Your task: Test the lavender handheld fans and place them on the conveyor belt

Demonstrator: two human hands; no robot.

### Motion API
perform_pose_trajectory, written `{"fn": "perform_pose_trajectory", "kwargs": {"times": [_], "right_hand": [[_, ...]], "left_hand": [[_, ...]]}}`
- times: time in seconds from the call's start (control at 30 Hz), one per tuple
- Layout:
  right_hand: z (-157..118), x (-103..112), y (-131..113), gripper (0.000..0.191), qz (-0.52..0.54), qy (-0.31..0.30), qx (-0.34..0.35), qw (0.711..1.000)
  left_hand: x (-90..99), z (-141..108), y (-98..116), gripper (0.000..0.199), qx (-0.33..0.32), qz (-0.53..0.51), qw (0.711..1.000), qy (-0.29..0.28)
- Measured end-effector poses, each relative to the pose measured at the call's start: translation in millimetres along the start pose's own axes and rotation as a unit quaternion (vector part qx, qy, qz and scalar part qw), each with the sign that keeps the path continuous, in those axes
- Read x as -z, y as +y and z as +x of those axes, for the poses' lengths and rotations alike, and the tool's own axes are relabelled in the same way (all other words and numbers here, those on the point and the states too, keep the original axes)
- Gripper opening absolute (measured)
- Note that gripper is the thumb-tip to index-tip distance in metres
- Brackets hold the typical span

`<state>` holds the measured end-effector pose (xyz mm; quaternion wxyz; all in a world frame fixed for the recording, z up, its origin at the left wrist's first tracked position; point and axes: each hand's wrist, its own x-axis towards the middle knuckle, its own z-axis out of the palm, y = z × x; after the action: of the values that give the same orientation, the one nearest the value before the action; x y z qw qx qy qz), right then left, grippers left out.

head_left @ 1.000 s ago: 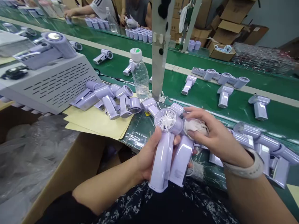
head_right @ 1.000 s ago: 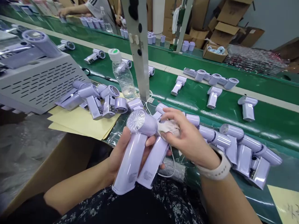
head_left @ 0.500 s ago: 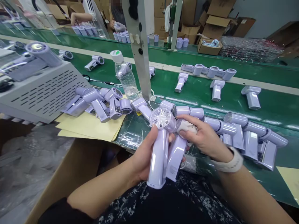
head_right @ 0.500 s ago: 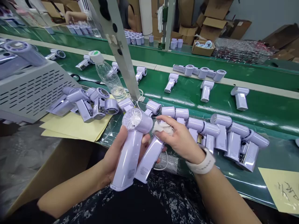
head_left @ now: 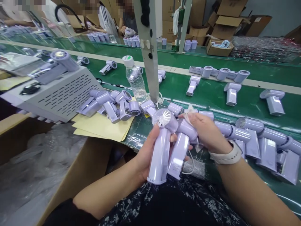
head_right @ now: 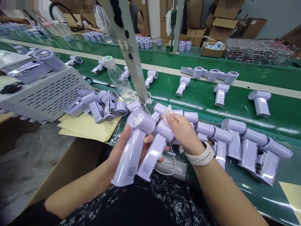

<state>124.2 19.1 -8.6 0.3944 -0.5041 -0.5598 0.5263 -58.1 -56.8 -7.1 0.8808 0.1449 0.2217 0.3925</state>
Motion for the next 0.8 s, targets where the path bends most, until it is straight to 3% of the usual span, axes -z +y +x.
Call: {"fn": "perform_pose_trajectory", "kwargs": {"times": [0.07, 0.17, 0.27, 0.37, 0.47, 0.57, 0.67, 0.8], "right_hand": [[17.5, -1.1, -9.1, 0.047, 0.060, 0.012, 0.033, 0.998], [36.6, -0.9, -12.4, 0.039, -0.070, 0.082, 0.134, 0.985], [38.1, 1.5, -0.7, 0.036, -0.241, 0.120, 0.200, 0.942], [29.7, 5.3, 7.9, 0.030, -0.305, 0.121, 0.216, 0.920], [34.6, 0.2, -5.2, 0.027, -0.324, 0.118, 0.231, 0.910], [65.7, -28.1, -34.9, 0.037, -0.273, 0.045, 0.256, 0.926], [109.3, -78.9, -61.5, 0.065, -0.201, -0.051, 0.216, 0.954], [149.3, -144.5, -72.2, 0.101, -0.227, -0.052, 0.172, 0.957]], "left_hand": [[-1.4, -7.6, 9.9, 0.063, -0.064, 0.008, 0.998, -0.014], [-5.6, -16.5, 21.7, 0.063, -0.140, 0.021, 0.990, -0.014], [-7.6, -17.8, 26.0, 0.063, -0.148, 0.021, 0.989, -0.008], [-4.0, -13.3, 26.2, 0.063, -0.135, 0.019, 0.991, 0.000], [4.0, -12.8, 26.9, 0.064, -0.152, 0.031, 0.988, 0.019], [13.9, -27.8, 29.9, 0.064, -0.213, 0.073, 0.973, 0.044], [25.1, -61.8, 34.7, 0.060, -0.306, 0.125, 0.939, 0.096], [42.6, -112.8, 38.5, 0.053, -0.318, 0.165, 0.922, 0.146]]}}
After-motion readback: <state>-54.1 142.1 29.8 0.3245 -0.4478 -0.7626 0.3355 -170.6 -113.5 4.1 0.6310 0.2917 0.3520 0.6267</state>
